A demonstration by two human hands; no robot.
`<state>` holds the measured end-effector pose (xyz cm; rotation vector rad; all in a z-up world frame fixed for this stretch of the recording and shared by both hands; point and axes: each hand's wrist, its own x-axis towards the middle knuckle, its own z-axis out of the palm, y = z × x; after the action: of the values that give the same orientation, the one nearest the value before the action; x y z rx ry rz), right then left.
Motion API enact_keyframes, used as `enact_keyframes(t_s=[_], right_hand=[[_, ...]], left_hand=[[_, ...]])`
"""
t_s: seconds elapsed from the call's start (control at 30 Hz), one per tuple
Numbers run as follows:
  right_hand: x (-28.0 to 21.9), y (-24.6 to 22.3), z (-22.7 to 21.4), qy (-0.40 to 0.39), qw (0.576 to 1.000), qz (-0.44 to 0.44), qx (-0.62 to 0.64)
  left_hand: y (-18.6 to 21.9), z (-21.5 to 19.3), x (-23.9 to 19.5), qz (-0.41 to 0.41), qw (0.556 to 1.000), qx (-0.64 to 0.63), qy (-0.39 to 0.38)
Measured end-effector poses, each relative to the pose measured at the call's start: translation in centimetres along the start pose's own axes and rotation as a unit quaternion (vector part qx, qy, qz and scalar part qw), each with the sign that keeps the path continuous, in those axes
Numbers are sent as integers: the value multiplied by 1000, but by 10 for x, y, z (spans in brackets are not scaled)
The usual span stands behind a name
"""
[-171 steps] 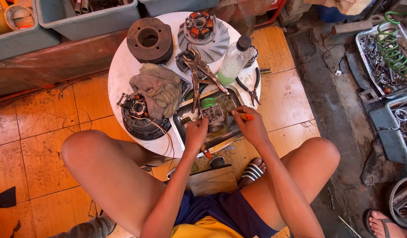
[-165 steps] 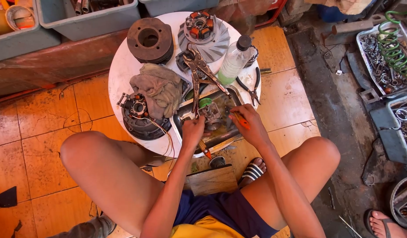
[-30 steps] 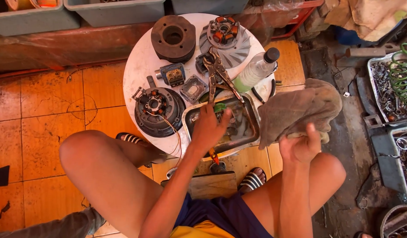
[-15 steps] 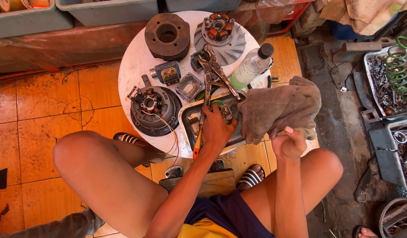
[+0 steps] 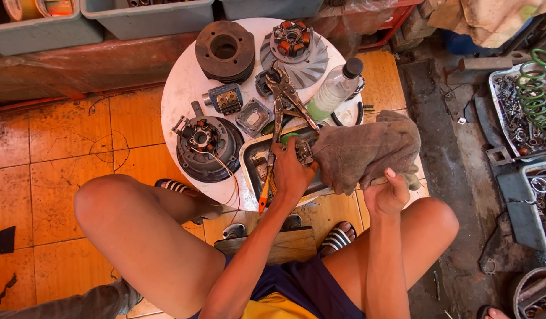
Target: Cleaning a motorcycle engine component using a rag and cleaning fluid at a repair station.
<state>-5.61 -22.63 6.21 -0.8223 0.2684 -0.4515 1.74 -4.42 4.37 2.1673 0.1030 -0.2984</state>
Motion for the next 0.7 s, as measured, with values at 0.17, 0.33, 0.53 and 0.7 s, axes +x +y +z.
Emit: enact_keyframes(t_s=[0.17, 0.33, 0.53, 0.7], right_hand=[[-2, -8, 15, -13, 1000, -1, 12], [1, 2, -7, 31, 999, -12, 13], [-2, 0, -3, 41, 999, -14, 18], [-2, 5, -8, 49, 998, -10, 35]], left_hand=[[11, -10, -5, 27, 999, -33, 8], [13, -25, -10, 77, 987, -135, 34], [-4, -23, -2, -64, 890, -452, -3], [-38, 0, 4, -200, 734, -646, -66]])
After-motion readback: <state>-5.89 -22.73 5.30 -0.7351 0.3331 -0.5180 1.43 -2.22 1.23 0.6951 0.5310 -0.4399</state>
